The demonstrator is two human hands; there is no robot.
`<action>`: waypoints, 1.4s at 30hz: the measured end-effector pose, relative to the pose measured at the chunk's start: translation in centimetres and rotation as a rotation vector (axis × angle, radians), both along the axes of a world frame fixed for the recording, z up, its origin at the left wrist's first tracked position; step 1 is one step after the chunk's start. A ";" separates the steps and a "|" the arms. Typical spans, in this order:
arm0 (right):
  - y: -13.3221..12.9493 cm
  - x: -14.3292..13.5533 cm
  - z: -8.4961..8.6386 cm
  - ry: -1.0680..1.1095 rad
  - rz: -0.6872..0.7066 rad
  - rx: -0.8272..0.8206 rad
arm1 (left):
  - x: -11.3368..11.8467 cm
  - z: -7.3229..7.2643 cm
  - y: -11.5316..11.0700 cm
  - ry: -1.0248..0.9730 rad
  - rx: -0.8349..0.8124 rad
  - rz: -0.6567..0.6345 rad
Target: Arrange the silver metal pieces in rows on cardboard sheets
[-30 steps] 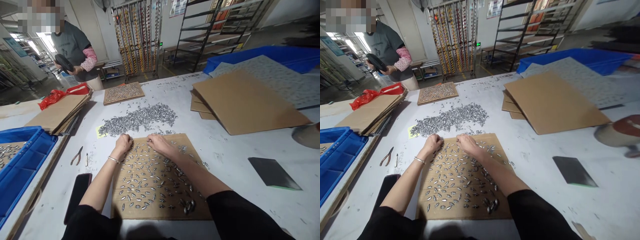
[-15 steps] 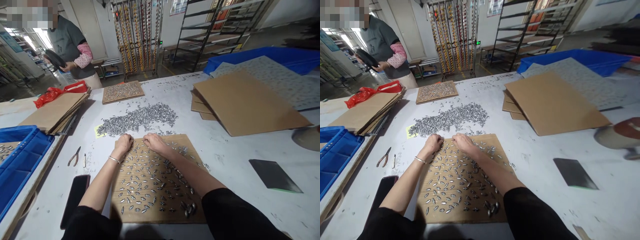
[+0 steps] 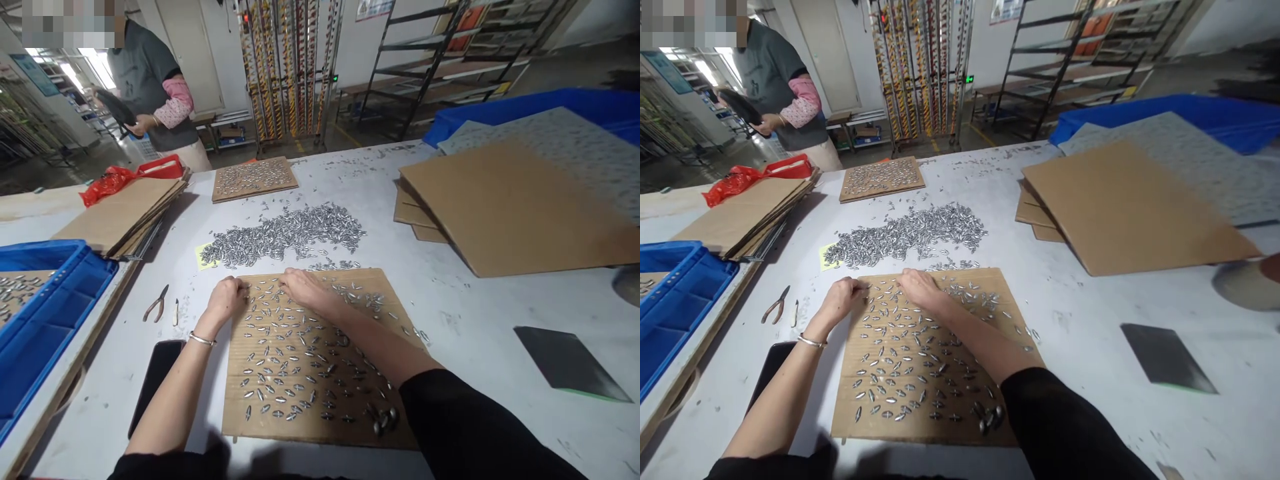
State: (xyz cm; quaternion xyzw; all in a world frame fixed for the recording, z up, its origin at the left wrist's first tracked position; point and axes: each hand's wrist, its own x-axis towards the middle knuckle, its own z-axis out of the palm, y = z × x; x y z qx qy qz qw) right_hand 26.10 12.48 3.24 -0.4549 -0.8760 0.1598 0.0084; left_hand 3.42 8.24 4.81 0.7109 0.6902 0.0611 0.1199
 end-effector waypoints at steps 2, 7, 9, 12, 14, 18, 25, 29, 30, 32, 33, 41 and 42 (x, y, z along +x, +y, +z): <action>0.3 -0.1 0.0 -0.025 -0.026 0.003 | -0.2 0.0 -0.3 0.023 -0.005 0.006; 0.8 1.6 0.1 -0.082 -0.134 -0.008 | -0.5 0.1 -1.2 0.064 -0.006 0.004; 0.8 2.7 0.1 -0.086 -0.159 -0.014 | -0.6 0.1 -1.6 0.066 -0.003 -0.004; 0.6 3.5 -0.2 -0.073 -0.141 -0.020 | -0.4 0.0 -1.9 0.058 0.001 -0.026; 0.4 3.2 -0.5 -0.065 -0.099 -0.022 | 0.0 -0.1 -2.0 0.040 -0.003 -0.048; 0.0 2.1 -0.8 -0.096 -0.052 -0.014 | 0.7 -0.5 -2.6 0.007 0.004 -0.082; -0.9 2.1 -0.6 -0.120 -0.053 -0.053 | 0.3 -1.0 -3.3 -0.013 0.045 -0.098; -1.0 3.8 0.0 -0.022 -0.104 -0.031 | -0.1 -0.9 -3.3 -0.040 0.082 -0.087; -1.1 4.5 0.2 0.018 -0.123 -0.010 | -0.3 -0.8 -3.3 -0.048 0.095 -0.081; -1.1 6.1 0.4 0.069 -0.162 0.020 | -0.9 -0.7 -3.3 -0.055 0.108 -0.065; -1.2 6.9 0.4 0.070 -0.176 0.024 | -1.1 -0.6 -3.3 -0.051 0.108 -0.054; -2.6 7.6 -0.2 -0.012 -0.133 -0.003 | 1.1 -1.0 -2.3 -0.022 0.019 -0.078; -2.7 6.9 -0.1 -0.031 -0.120 -0.010 | 1.6 -1.2 -2.0 -0.011 0.011 -0.079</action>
